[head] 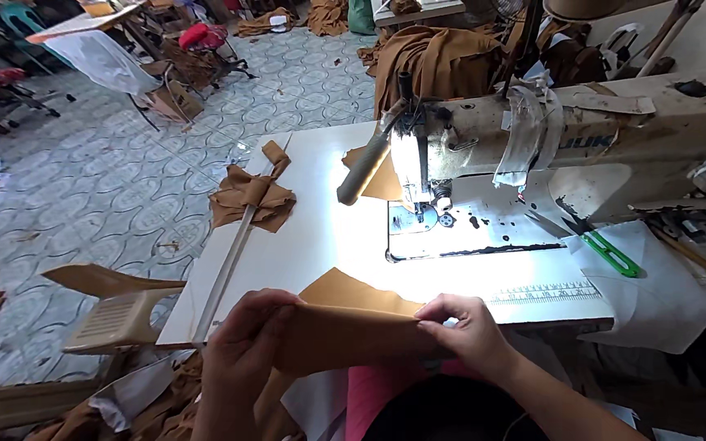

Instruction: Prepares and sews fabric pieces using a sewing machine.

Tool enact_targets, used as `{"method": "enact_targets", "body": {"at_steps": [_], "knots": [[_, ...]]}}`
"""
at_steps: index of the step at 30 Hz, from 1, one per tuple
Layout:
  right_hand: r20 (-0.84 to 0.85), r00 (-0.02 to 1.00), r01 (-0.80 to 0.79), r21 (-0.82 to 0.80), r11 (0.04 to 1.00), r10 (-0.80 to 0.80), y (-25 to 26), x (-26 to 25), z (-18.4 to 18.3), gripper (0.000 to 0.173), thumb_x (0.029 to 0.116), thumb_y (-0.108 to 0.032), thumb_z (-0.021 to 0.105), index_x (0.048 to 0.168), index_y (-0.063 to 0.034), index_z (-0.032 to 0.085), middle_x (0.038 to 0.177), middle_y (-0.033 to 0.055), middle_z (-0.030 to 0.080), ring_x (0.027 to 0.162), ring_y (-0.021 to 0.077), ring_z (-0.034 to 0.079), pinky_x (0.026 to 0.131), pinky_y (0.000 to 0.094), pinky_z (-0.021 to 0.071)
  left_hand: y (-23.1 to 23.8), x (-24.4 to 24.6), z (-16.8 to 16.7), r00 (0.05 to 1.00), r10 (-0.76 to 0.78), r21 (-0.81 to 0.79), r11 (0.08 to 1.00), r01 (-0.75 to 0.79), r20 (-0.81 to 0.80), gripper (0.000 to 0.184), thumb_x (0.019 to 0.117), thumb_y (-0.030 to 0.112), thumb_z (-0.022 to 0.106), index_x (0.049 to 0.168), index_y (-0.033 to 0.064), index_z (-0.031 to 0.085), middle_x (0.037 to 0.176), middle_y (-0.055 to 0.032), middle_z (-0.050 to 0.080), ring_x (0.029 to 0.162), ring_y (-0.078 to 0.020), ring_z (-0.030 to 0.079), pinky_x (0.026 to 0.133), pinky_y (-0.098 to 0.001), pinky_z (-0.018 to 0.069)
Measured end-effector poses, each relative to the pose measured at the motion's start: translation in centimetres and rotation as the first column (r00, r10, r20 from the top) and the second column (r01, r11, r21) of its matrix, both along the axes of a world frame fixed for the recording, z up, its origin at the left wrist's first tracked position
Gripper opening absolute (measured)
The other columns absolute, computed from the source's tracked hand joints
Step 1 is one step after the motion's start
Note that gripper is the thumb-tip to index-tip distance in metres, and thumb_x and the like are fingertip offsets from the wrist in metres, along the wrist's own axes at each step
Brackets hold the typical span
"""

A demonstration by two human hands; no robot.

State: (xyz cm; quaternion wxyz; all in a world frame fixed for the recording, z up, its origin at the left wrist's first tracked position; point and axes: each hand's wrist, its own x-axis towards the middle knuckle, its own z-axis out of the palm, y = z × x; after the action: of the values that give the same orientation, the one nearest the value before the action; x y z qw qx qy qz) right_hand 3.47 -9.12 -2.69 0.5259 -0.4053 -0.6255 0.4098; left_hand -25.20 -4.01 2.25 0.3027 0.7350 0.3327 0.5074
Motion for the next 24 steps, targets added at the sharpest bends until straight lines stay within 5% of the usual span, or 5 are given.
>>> {"method": "enact_targets", "body": {"at_steps": [2, 5, 10, 16, 24], "knots": [[0.022, 0.991, -0.125, -0.158, 0.98, 0.13, -0.3, -1.9, -0.1, 0.014, 0.0915, -0.008, 0.068, 0.096, 0.0042, 0.073, 0.084, 0.0065, 0.073, 0.077, 0.0007, 0.066, 0.074, 0.0182, 0.054, -1.5, -1.9, -0.5, 0.943, 0.254, -0.053, 0.961, -0.271, -0.217, 0.011, 0.1005, 0.017, 0.057, 0.105, 0.0109, 0.065, 0.093, 0.0118, 0.07, 0.083, 0.0072, 0.065, 0.077, -0.0121, 0.0552], [-0.118, 0.898, -0.439, -0.28, 0.854, 0.423, -0.9, -5.8, 0.0, 0.015, 0.0932, -0.005, 0.066, 0.097, 0.0089, 0.069, 0.082, 0.0095, 0.069, 0.073, 0.0054, 0.063, 0.07, 0.023, 0.0518, -4.5, -5.2, 3.2, 0.686, 0.354, 0.03, 0.9, -0.435, -0.635, 0.027, 0.1018, 0.013, 0.056, 0.108, -0.0104, 0.067, 0.098, -0.0222, 0.072, 0.089, -0.0246, 0.071, 0.083, -0.0428, 0.0571], [-0.274, 0.815, -0.578, -0.345, 0.74, 0.51, -0.7, -6.9, 0.8, 0.008, 0.0943, -0.002, 0.061, 0.098, 0.0052, 0.064, 0.078, -0.0011, 0.062, 0.068, -0.0018, 0.057, 0.065, 0.0178, 0.0492, -3.4, -1.7, 8.3, 0.44, 0.545, 0.441, 0.838, -0.322, -0.714, 0.029, 0.1025, 0.023, 0.054, 0.101, 0.0023, 0.075, 0.09, -0.0177, 0.074, 0.082, -0.0373, 0.071, 0.068, -0.0531, 0.0542], [0.169, 0.984, 0.104, -0.297, 0.949, -0.055, -3.8, -1.9, -3.0, 0.014, 0.0927, -0.009, 0.064, 0.093, 0.0027, 0.07, 0.076, 0.0043, 0.069, 0.065, 0.0038, 0.065, 0.064, 0.0206, 0.0547, 8.5, 11.5, -1.8, 0.579, 0.028, 0.076, 0.995, 0.058, -0.815, 0.028, 0.1038, 0.018, 0.052, 0.105, 0.004, 0.076, 0.1, -0.0188, 0.074, 0.099, -0.0389, 0.071, 0.084, -0.057, 0.0549], [0.567, 0.548, 0.408, 0.461, 0.788, -0.615, -3.8, -0.5, -7.1, 0.029, 0.091, -0.027, 0.062, 0.069, -0.0084, 0.064, 0.05, 0.0017, 0.055, 0.043, 0.0129, 0.056, 0.041, 0.0265, 0.0435, 11.9, 14.5, -7.6, 0.818, -0.033, 0.273, 0.935, 0.229, -0.574, 0.02, 0.0963, 0.015, 0.061, 0.101, 0.0022, 0.076, 0.092, -0.0156, 0.072, 0.089, -0.0345, 0.07, 0.081, -0.0498, 0.0554]]}}
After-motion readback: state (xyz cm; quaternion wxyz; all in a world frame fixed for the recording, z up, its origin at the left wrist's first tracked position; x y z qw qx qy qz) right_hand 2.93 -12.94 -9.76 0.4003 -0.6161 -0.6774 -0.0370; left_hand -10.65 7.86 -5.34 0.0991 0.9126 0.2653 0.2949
